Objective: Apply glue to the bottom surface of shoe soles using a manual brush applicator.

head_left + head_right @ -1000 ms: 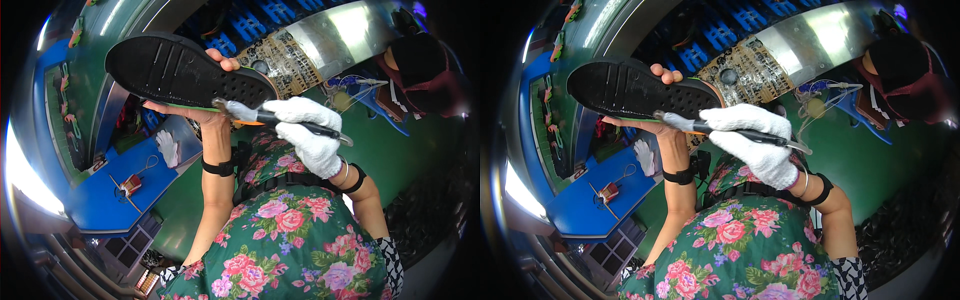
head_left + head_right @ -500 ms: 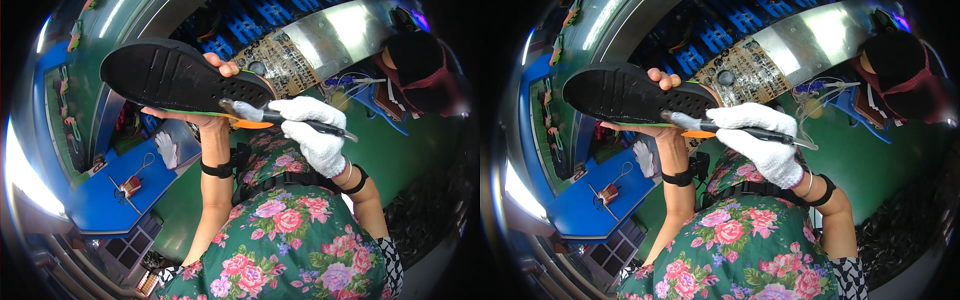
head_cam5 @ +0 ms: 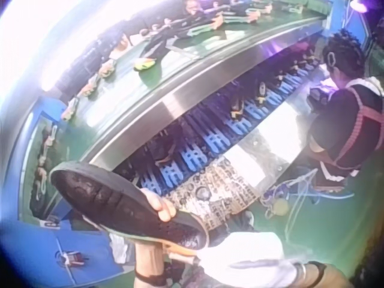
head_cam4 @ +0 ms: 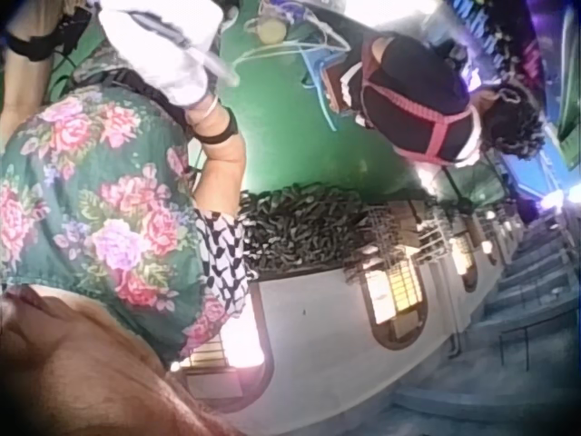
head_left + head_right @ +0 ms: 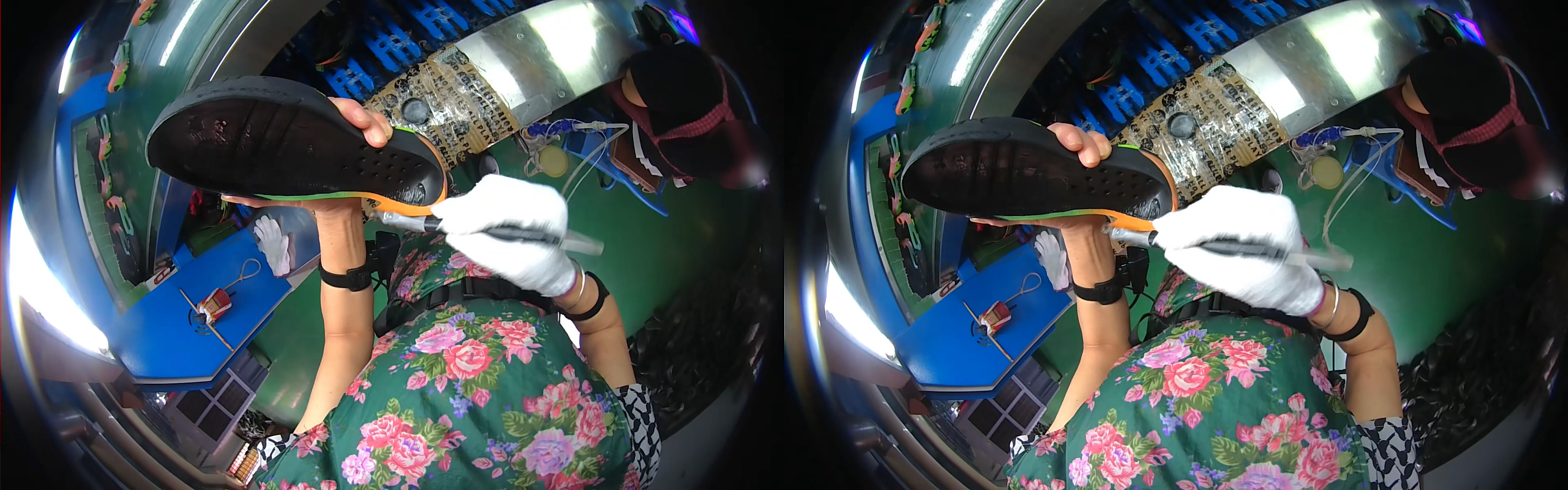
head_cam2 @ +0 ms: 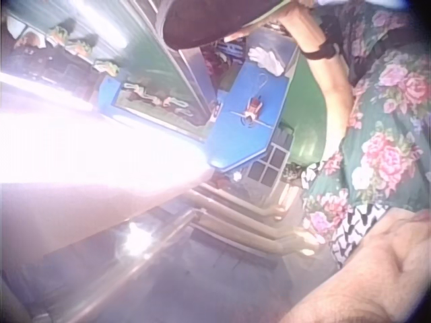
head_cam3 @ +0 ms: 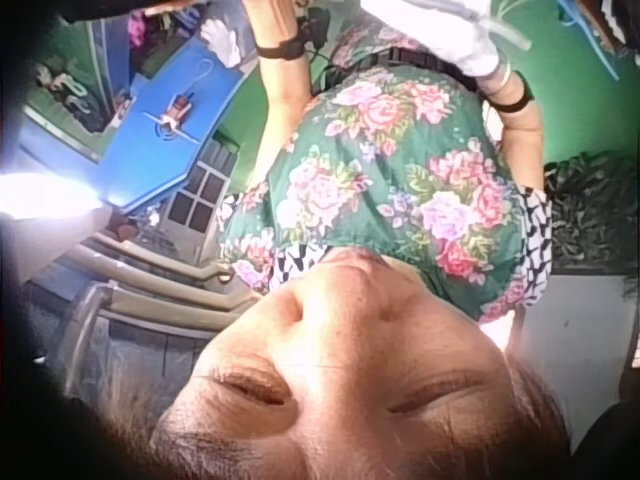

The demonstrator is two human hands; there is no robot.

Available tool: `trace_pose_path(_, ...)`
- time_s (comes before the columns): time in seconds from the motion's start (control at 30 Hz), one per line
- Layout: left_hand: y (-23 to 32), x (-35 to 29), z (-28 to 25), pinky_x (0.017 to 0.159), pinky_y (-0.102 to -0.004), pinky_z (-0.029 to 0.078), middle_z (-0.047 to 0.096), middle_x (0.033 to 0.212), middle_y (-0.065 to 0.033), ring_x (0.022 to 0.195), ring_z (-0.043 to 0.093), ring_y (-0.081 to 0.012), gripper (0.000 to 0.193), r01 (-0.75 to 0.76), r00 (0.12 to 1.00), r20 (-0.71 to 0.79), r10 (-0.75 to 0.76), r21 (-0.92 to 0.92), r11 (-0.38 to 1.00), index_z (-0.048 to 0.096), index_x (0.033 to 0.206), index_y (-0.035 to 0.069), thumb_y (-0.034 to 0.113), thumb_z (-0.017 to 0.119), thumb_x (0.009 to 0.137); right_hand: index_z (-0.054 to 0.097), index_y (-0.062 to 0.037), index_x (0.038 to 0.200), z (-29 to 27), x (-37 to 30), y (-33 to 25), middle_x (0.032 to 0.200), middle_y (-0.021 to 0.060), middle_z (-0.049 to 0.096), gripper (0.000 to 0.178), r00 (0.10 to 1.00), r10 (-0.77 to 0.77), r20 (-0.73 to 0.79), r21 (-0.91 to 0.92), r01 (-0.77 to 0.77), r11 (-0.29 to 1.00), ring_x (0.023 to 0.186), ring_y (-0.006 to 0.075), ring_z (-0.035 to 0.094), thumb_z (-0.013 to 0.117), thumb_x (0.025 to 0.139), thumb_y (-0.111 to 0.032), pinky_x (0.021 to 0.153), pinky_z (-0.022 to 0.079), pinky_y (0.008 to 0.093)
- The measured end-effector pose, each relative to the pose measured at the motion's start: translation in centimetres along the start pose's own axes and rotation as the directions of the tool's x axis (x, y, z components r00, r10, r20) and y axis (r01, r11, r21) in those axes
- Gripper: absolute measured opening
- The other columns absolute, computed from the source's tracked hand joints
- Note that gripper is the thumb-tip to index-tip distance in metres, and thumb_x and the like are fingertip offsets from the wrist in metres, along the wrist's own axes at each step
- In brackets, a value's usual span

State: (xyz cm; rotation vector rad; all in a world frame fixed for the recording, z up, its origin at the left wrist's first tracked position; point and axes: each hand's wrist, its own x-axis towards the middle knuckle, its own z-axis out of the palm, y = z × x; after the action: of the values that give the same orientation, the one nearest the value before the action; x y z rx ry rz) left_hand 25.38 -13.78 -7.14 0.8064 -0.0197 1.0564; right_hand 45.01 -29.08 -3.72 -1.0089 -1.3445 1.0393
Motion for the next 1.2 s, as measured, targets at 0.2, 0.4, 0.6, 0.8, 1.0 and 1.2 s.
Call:
trace_pose_path(0.2, -0.2, -0.3, -0.5, 0.079, -0.0417, 0.051, 0.064, 0.103, -0.0254, 0.088, 0.063, -0.0326, 0.144, -0.036, 0.997, 0.067, 0.041, -0.076, 0.996, 0.055, 0.115, -0.014, 0.111, 0.041, 0.046, 0.076, -0.0025, 0.104, 0.0, -0.3, 0.3, 0.1, 0.0131, 0.076, 0.026, 0.965, -0.256, -0.062, -0.361, 0.217, 0.907, 0.082, 0.0228, 0.072, 0.079, 0.079, 0.002, 0.071, 0.057, 0.0329)
trace_pose_path(0.4, 0.1, -0.2, 0.5, 0.07, -0.0418, 0.048, 0.063, 0.094, -0.0256, 0.077, 0.062, -0.0306, 0.136, 0.253, 0.964, -0.097, -0.246, 0.057, 0.966, 0.056, 0.118, -0.007, 0.11, 0.043, 0.049, 0.076, -0.0055, 0.1, 0.0, -0.4, 0.5, 0.099, 0.0101, 0.076, 0.026, 0.992, -0.05, 0.118, 0.082, 0.041, 0.996, 0.078, 0.0249, 0.07, 0.081, 0.075, 0.0, 0.067, 0.055, 0.0325)
trace_pose_path(0.6, 0.3, 0.0, 1.1, 0.068, -0.0445, 0.052, 0.062, 0.094, -0.0283, 0.074, 0.062, -0.0328, 0.137, 0.387, 0.897, -0.241, -0.369, 0.031, 0.921, 0.046, 0.136, -0.002, 0.109, 0.036, 0.056, 0.075, -0.0054, 0.109, 0.5, -0.2, 1.1, 0.106, 0.0118, 0.074, 0.031, 0.91, -0.359, 0.209, -0.381, 0.414, 0.827, 0.082, 0.0256, 0.069, 0.075, 0.078, -0.001, 0.068, 0.057, 0.0356)
trace_pose_path(0.8, 0.3, -0.4, -0.2, 0.067, -0.0433, 0.06, 0.064, 0.103, -0.0317, 0.078, 0.07, -0.0335, 0.138, 0.502, 0.858, -0.164, -0.488, 0.062, 0.863, 0.044, 0.14, -0.005, 0.107, 0.034, 0.061, 0.077, -0.0064, 0.102, 0.5, -0.2, 1.1, 0.101, 0.0111, 0.076, 0.027, 0.936, -0.267, 0.23, 0.057, 0.261, 0.964, 0.08, 0.0242, 0.07, 0.08, 0.075, -0.003, 0.066, 0.056, 0.0346)
trace_pose_path(1.0, -0.2, -0.7, -1.1, 0.07, -0.0474, 0.067, 0.066, 0.118, -0.0249, 0.089, 0.074, -0.035, 0.112, 0.658, 0.728, -0.198, -0.656, -0.064, 0.75, 0.046, 0.146, 0.0, 0.091, 0.042, 0.081, 0.075, -0.0089, 0.116, 0.3, 0.2, 1.8, 0.123, 0.0154, 0.071, 0.048, 0.8, -0.251, 0.544, -0.322, 0.476, 0.819, 0.093, 0.0266, 0.07, 0.076, 0.068, -0.005, 0.072, 0.056, 0.0361)
trace_pose_path(1.2, 0.1, -0.8, -1.0, 0.066, -0.0457, 0.068, 0.069, 0.114, -0.0231, 0.079, 0.075, -0.0325, 0.089, 0.745, 0.631, -0.238, -0.738, -0.079, 0.662, 0.051, 0.142, 0.001, 0.074, 0.055, 0.091, 0.078, -0.0071, 0.103, 0.6, 0.9, 2.0, 0.095, 0.0069, 0.076, 0.029, 0.898, -0.255, 0.359, -0.241, 0.353, 0.904, 0.079, 0.0247, 0.07, 0.081, 0.074, -0.004, 0.072, 0.056, 0.0357)
